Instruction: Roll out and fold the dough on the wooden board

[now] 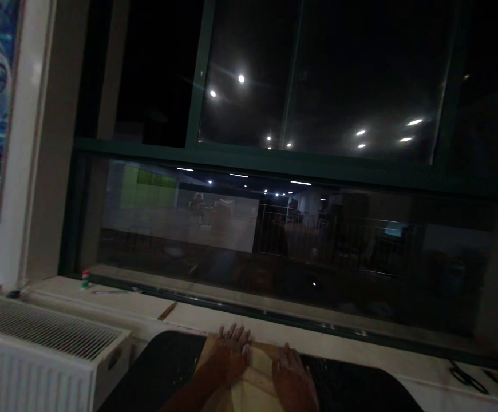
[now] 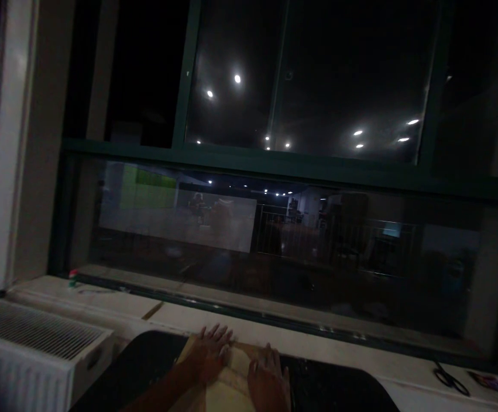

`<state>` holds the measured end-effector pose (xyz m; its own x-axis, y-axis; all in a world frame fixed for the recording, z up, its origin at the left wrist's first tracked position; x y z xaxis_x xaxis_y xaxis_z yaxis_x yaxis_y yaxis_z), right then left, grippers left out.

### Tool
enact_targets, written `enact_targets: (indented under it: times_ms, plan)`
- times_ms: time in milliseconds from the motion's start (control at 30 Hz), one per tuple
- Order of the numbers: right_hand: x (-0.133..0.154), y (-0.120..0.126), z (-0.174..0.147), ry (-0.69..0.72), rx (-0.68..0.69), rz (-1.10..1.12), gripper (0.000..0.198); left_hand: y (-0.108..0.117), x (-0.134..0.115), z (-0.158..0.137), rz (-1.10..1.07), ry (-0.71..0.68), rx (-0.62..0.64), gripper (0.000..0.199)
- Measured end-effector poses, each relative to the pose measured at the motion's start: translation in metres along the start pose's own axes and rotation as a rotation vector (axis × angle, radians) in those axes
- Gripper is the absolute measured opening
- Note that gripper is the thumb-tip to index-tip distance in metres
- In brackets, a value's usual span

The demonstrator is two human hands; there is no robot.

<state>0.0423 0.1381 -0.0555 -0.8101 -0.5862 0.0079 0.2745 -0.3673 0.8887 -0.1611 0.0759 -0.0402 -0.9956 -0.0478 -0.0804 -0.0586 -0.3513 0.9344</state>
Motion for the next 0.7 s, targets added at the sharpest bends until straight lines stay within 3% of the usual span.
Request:
enact_targets:
  times_ms: [100,233,367,533,600,700]
  plan:
    - [0.017,0.024,-0.016,-0.042,0.066,-0.104,0.048,0.015,-0.008,-0.028,-0.003,-0.029,-0.037,0.047]
    - [0.030,0.042,-0.036,-0.009,0.053,-0.110,0.045,0.032,-0.017,-0.064,0.003,-0.068,-0.051,0.046]
    - [0.025,0.021,-0.059,0.067,-0.035,-0.016,0.042,0.041,-0.022,-0.100,0.066,-0.166,-0.142,0.044]
    - [0.015,-0.019,-0.084,0.136,-0.243,0.117,0.042,0.040,-0.019,-0.136,0.195,-0.292,-0.293,0.048]
    - [0.013,-0.023,-0.085,0.125,-0.280,0.129,0.041,0.036,-0.016,-0.138,0.202,-0.304,-0.313,0.051]
    - [0.011,-0.013,-0.072,0.148,-0.205,0.130,0.038,0.026,-0.012,-0.122,0.193,-0.278,-0.289,0.050]
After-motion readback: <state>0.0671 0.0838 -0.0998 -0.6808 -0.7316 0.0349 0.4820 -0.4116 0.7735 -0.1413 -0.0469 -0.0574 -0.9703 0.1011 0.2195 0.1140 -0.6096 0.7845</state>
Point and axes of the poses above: each hand's wrist, its own z-axis towards the middle knuckle, its own y-axis out of the back of the hand, x = y × z, the point moved 2 cm from there along z, towards the middle knuckle, and after that the axes turned 1 degree about -x, right-handed, at the moved point
